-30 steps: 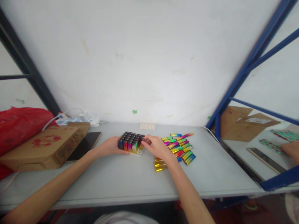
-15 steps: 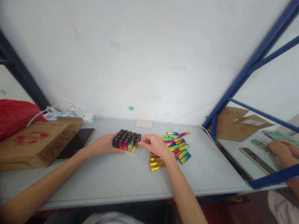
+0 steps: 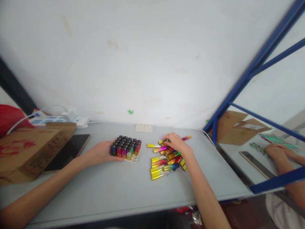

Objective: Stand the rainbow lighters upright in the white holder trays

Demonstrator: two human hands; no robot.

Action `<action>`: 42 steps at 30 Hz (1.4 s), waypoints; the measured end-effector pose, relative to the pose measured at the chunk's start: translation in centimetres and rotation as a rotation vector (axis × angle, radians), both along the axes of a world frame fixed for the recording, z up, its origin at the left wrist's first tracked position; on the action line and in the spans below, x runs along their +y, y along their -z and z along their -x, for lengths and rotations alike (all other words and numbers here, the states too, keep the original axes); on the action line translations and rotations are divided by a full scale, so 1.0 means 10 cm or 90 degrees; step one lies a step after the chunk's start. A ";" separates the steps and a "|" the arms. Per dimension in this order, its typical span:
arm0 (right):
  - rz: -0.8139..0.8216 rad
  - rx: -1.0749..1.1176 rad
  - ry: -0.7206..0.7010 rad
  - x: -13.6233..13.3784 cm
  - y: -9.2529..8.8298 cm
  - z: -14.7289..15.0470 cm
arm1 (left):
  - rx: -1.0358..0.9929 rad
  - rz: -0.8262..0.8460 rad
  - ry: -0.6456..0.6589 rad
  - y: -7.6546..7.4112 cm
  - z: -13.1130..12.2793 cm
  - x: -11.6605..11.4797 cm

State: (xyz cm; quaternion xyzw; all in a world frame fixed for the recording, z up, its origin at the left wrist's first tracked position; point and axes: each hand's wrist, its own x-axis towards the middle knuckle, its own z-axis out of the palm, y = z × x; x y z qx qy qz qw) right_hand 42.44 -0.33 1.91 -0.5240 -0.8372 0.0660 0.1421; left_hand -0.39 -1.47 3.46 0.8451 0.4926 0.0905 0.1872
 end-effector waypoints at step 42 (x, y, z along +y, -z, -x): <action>0.234 0.741 0.157 -0.57 0.04 1.62 | 0.012 -0.044 -0.029 0.03 -0.07 -0.02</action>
